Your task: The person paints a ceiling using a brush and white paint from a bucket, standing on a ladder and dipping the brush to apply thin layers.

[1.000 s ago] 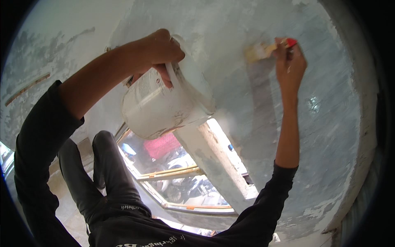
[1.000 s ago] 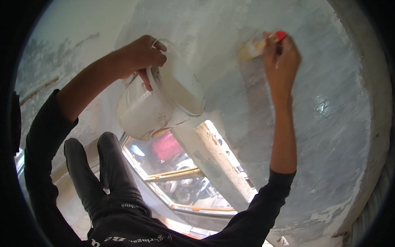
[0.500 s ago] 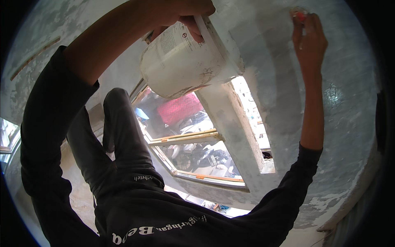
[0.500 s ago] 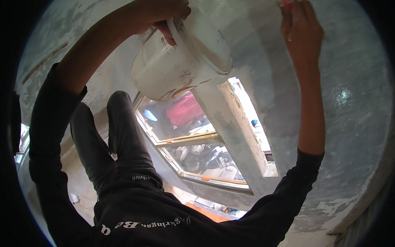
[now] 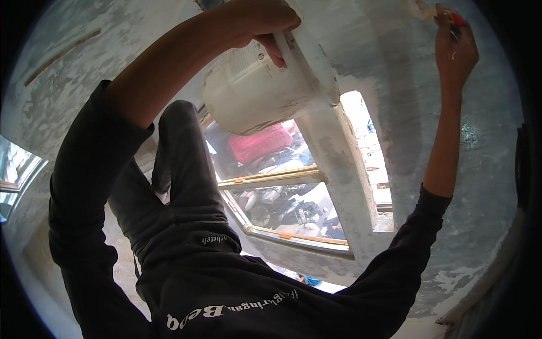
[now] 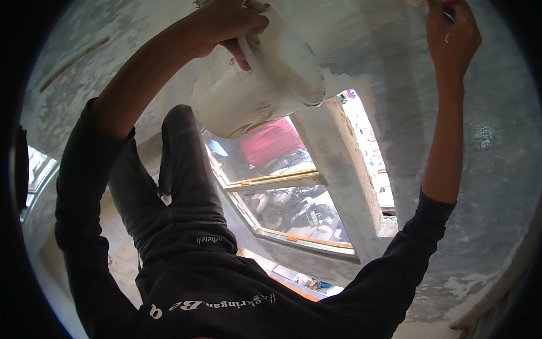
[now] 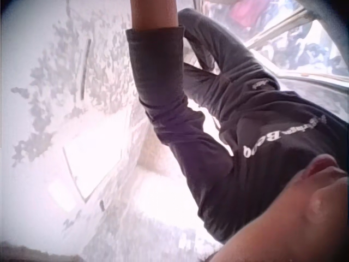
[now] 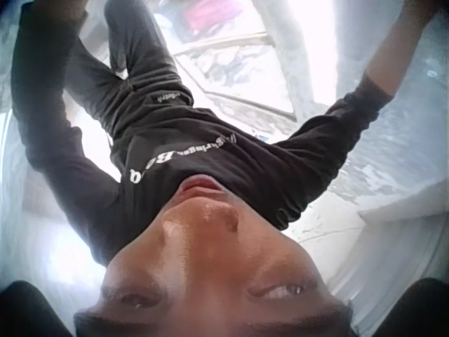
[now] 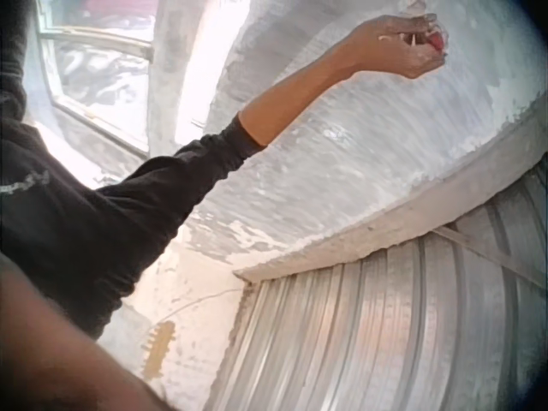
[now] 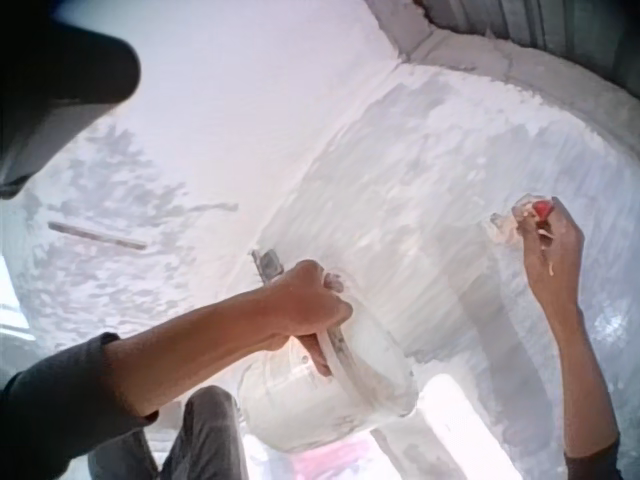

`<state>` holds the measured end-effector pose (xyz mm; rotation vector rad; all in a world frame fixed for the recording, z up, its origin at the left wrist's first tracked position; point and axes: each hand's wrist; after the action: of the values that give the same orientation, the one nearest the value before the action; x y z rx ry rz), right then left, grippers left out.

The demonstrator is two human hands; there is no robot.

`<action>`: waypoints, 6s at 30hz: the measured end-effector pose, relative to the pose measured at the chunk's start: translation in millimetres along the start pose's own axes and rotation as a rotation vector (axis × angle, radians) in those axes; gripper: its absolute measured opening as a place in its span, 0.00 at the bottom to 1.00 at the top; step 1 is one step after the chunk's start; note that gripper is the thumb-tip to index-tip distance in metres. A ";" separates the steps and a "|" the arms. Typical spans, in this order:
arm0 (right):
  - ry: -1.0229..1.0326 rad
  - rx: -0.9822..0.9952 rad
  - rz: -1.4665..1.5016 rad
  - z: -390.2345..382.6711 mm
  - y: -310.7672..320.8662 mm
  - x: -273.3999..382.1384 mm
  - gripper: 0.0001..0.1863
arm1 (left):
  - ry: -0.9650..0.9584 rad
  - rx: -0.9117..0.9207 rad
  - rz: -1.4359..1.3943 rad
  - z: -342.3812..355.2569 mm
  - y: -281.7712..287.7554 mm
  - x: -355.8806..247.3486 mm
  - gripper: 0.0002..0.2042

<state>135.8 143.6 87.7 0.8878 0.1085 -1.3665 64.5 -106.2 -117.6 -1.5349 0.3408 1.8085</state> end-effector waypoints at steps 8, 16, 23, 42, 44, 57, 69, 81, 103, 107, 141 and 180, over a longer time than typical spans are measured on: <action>-0.065 -0.023 0.021 6.8 8.4 -15.5 0.13 | -0.048 0.029 0.011 -4.0 0.9 -5.7 0.13; -0.053 -0.083 -0.236 11.8 16.7 -17.6 0.13 | -0.040 0.025 0.009 6.9 2.8 -15.5 0.14; 0.234 0.002 -0.413 1.8 -1.9 -26.9 0.09 | -0.027 -0.044 -0.054 14.0 -5.4 -20.6 0.17; 0.091 0.099 -0.275 -7.7 -12.9 4.3 0.09 | -0.035 -0.094 0.011 -6.9 -0.9 -7.9 0.23; -0.032 0.064 -0.164 -1.1 -1.9 2.4 0.14 | -0.103 -0.029 -0.033 -8.6 5.0 -5.4 0.25; -0.016 0.069 -0.183 51.9 11.3 -43.5 0.14 | 0.003 -0.040 -0.055 14.0 1.3 -2.0 0.22; 0.069 0.228 -0.410 4.6 -14.2 -16.7 0.08 | -0.034 -0.141 0.046 36.4 -2.5 31.8 0.23; -0.107 0.316 -0.184 -50.1 -28.8 49.7 0.08 | -0.101 -0.172 -0.047 26.7 2.1 40.4 0.22; 0.024 0.209 -0.388 -29.0 -40.2 14.5 0.14 | -0.079 -0.129 -0.126 25.2 1.5 39.3 0.37; 0.016 0.271 -0.273 -61.9 -53.9 43.5 0.17 | -0.110 -0.166 -0.076 22.7 -0.9 49.8 0.43; 0.022 0.309 -0.247 -92.8 -47.4 57.1 0.19 | -0.207 -0.104 -0.140 23.3 0.8 69.5 0.45; -0.095 0.290 0.041 -121.7 -71.1 98.8 0.07 | -0.018 -0.112 -0.037 -13.4 8.5 54.0 0.32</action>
<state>149.3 142.2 -83.8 1.0580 -0.1844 -1.4044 67.5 -101.4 -173.5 -1.5897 0.2044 1.8384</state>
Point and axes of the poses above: each hand's wrist, its own z-axis towards the middle knuckle, its own y-axis out of the back of the hand, x = y × z, and after that the axes turned 3 degrees about x, right-handed
